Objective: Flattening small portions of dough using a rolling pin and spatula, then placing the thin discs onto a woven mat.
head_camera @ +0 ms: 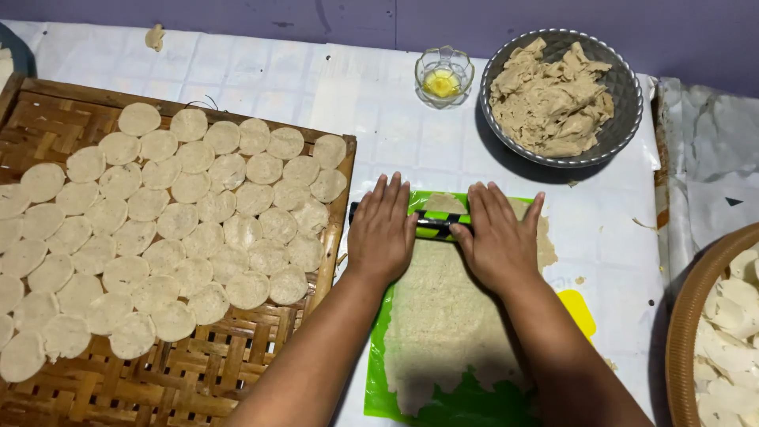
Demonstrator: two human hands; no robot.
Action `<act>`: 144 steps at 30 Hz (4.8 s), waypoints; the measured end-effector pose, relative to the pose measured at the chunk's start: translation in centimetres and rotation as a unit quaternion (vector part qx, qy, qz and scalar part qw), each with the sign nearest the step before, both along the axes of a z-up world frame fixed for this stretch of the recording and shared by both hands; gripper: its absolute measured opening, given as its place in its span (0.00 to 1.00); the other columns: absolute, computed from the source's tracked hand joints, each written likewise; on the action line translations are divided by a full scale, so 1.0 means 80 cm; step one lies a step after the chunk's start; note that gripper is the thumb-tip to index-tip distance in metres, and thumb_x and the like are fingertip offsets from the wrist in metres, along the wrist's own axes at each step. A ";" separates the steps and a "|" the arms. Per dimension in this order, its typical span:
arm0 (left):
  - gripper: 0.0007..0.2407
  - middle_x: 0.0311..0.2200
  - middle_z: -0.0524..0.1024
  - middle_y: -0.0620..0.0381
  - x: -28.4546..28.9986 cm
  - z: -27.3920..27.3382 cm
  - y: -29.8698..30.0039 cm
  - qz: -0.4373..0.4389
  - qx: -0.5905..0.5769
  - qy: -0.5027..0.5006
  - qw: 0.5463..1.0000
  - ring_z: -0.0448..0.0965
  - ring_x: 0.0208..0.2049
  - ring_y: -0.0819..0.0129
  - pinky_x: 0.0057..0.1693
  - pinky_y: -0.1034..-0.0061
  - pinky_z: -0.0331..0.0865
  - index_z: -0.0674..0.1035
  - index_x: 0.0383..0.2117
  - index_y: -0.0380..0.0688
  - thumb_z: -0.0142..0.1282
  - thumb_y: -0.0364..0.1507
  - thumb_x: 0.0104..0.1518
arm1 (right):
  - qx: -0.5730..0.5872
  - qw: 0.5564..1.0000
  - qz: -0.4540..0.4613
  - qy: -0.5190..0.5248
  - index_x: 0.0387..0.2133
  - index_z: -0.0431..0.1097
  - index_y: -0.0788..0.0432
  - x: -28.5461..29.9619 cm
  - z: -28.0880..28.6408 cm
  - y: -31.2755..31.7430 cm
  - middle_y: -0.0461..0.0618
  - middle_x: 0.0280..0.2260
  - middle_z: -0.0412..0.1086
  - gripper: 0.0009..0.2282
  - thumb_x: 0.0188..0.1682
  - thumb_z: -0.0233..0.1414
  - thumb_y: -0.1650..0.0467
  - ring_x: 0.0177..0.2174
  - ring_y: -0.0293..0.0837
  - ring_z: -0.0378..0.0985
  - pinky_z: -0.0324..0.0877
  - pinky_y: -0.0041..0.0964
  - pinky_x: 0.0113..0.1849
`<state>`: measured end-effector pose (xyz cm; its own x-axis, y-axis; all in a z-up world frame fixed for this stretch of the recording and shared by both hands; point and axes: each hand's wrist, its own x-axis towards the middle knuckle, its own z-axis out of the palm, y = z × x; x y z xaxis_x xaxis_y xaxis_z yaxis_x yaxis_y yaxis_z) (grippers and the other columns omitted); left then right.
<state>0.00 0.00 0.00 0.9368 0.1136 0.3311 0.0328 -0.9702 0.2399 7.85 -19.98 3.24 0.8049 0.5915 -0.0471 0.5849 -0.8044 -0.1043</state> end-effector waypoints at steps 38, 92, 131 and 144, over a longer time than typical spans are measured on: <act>0.29 0.75 0.38 0.41 -0.070 0.054 -0.026 0.047 -0.075 0.215 0.973 0.32 0.76 0.50 0.74 0.44 0.23 0.53 0.71 0.41 0.32 0.46 0.68 | 0.093 0.991 -0.078 0.055 0.66 0.58 0.53 -0.077 0.026 -0.051 0.63 0.68 0.50 0.24 0.62 0.36 0.56 0.69 0.61 0.43 0.27 0.77 0.61; 0.26 0.53 0.76 0.40 -0.312 -0.003 -0.078 0.172 -0.330 0.014 0.928 0.80 0.50 0.46 0.51 0.52 0.74 0.60 0.65 0.49 0.53 0.34 0.60 | 0.019 0.921 -0.381 0.082 0.51 0.64 0.56 -0.149 -0.014 -0.196 0.60 0.46 0.69 0.12 0.55 0.41 0.72 0.44 0.59 0.77 0.75 0.58 0.42; 0.11 0.27 0.89 0.41 -0.279 -0.389 0.007 0.309 -0.681 0.039 0.662 0.89 0.33 0.58 0.45 0.72 0.78 0.92 0.31 0.29 0.70 0.28 0.46 | 0.002 0.954 -0.254 0.160 0.60 0.68 0.60 0.219 0.139 0.042 0.68 0.57 0.68 0.20 0.56 0.42 0.68 0.59 0.63 0.68 0.65 0.65 0.54; 0.12 0.30 0.91 0.43 -0.287 -0.388 -0.011 0.316 -0.670 0.049 0.670 0.90 0.35 0.58 0.47 0.73 0.79 0.92 0.31 0.31 0.70 0.29 0.45 | -0.078 0.964 -0.203 0.150 0.53 0.73 0.67 0.243 0.095 0.063 0.68 0.52 0.72 0.20 0.52 0.46 0.68 0.55 0.64 0.73 0.66 0.64 0.54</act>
